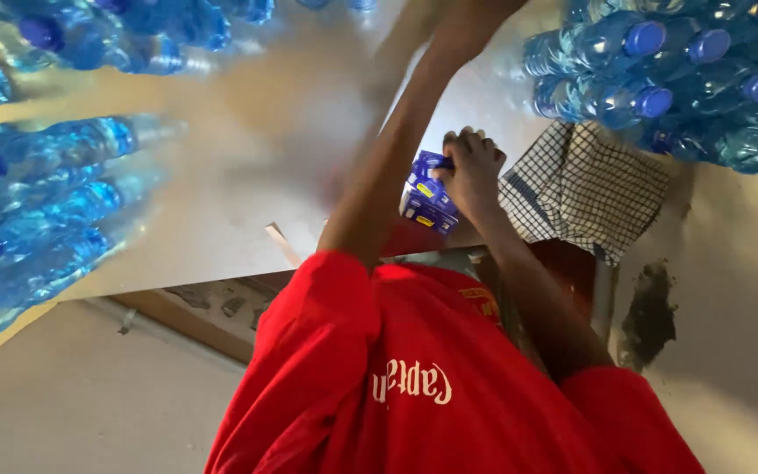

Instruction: Manually applying adhesive labels to plastic water bottles at a workspace.

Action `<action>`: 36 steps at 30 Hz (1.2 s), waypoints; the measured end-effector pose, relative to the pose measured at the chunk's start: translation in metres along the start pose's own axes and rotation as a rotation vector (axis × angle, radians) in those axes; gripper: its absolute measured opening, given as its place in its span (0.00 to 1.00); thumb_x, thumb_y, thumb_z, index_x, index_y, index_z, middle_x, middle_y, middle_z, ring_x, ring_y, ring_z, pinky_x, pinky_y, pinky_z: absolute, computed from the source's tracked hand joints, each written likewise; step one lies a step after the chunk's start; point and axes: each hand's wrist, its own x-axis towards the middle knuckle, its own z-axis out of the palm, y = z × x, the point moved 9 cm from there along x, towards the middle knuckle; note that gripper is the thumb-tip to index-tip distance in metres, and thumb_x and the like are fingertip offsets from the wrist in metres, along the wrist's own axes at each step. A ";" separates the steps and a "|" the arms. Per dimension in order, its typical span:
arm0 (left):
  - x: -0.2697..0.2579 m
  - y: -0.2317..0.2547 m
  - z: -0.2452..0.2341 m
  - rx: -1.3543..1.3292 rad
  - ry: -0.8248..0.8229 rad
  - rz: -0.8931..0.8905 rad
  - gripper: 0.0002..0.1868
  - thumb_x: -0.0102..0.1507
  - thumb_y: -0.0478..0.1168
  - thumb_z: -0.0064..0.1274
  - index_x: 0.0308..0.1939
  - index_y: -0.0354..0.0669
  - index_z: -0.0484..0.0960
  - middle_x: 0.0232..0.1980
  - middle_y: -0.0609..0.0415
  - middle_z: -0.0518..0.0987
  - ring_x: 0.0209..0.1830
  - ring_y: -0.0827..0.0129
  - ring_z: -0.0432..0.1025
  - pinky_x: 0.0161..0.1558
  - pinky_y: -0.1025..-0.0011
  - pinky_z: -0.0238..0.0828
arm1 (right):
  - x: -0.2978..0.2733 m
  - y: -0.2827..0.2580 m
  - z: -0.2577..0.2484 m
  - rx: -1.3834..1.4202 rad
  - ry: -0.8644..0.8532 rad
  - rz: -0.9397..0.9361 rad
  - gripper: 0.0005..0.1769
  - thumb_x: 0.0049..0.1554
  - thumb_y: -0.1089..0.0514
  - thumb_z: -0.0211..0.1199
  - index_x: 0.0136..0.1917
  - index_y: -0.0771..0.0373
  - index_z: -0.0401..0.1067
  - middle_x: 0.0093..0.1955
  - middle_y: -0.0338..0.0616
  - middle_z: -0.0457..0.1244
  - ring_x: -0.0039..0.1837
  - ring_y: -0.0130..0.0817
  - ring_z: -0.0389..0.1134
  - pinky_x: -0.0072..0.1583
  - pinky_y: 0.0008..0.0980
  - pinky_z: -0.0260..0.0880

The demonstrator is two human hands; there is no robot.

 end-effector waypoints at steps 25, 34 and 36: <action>-0.279 0.008 -0.092 -0.307 0.033 0.168 0.11 0.75 0.41 0.63 0.56 0.38 0.90 0.51 0.42 0.86 0.57 0.60 0.79 0.60 0.61 0.76 | -0.099 -0.116 -0.098 1.081 0.310 0.027 0.18 0.78 0.42 0.55 0.62 0.56 0.78 0.46 0.41 0.66 0.57 0.29 0.69 0.66 0.40 0.66; -0.360 0.083 -0.126 -0.156 0.223 0.229 0.20 0.66 0.47 0.75 0.60 0.50 0.92 0.56 0.47 0.91 0.68 0.62 0.81 0.71 0.64 0.73 | -0.110 -0.200 -0.130 1.071 0.307 -0.267 0.05 0.74 0.62 0.63 0.54 0.64 0.73 0.44 0.40 0.56 0.53 0.26 0.61 0.59 0.39 0.63; -0.373 0.089 -0.141 -0.341 0.315 0.224 0.21 0.66 0.39 0.74 0.61 0.41 0.86 0.46 0.46 0.90 0.53 0.67 0.82 0.64 0.61 0.78 | -0.119 -0.217 -0.134 1.084 0.301 -0.221 0.09 0.74 0.56 0.67 0.53 0.63 0.75 0.43 0.42 0.62 0.49 0.24 0.63 0.54 0.35 0.66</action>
